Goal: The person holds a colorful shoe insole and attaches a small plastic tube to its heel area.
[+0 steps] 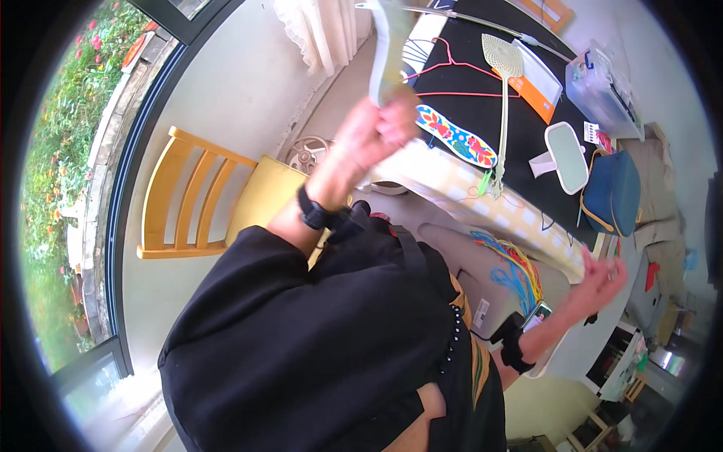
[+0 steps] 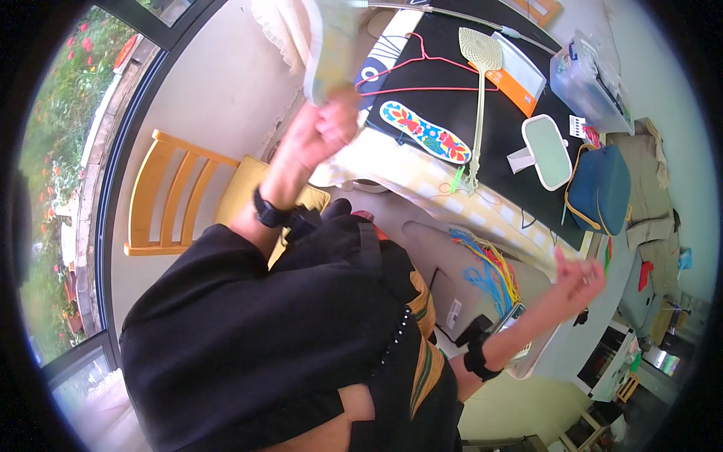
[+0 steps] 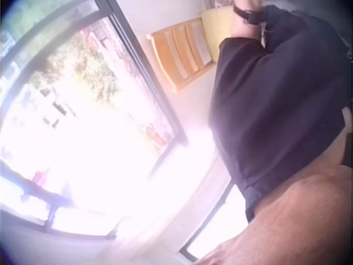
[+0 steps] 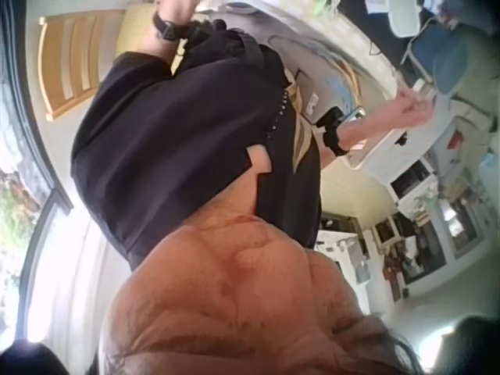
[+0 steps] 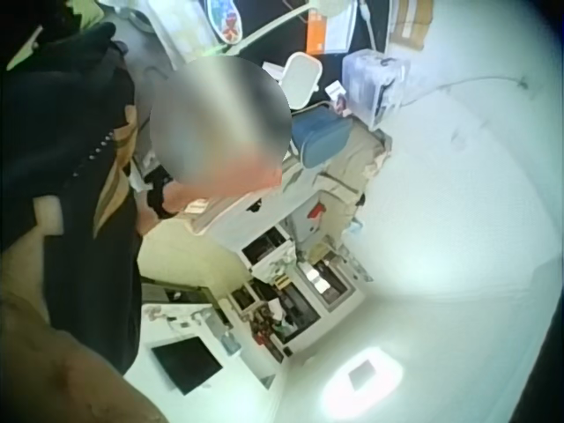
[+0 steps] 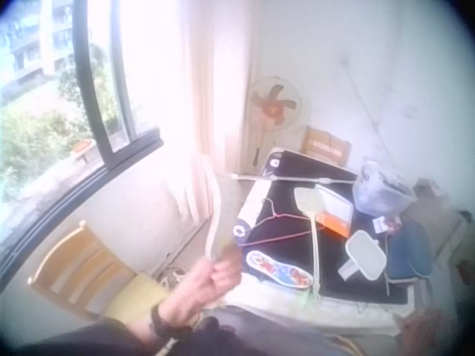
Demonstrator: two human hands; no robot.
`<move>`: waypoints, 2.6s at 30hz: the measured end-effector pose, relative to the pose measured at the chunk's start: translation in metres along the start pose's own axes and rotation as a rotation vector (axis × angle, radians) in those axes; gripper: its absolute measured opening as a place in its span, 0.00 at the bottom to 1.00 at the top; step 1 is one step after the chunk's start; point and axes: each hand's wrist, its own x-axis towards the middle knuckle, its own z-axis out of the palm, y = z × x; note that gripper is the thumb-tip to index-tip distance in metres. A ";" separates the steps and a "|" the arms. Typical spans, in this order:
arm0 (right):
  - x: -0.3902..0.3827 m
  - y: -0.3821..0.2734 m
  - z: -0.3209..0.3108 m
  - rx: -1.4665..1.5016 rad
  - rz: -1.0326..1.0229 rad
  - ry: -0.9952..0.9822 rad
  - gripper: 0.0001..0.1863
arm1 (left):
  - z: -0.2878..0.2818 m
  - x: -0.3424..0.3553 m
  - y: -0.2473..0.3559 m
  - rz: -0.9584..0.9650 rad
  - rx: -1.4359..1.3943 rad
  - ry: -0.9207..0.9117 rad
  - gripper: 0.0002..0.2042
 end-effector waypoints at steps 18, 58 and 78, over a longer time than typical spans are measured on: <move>-0.067 -0.084 0.126 -0.055 -0.524 -0.635 0.13 | 0.031 0.004 -0.077 -0.655 -0.285 -0.059 0.13; -0.053 -0.083 0.112 0.464 -0.103 -0.614 0.06 | 0.027 0.011 -0.061 0.016 1.044 0.218 0.17; -0.068 -0.081 0.103 0.046 0.009 -0.551 0.09 | 0.044 0.006 -0.037 0.302 1.206 0.256 0.18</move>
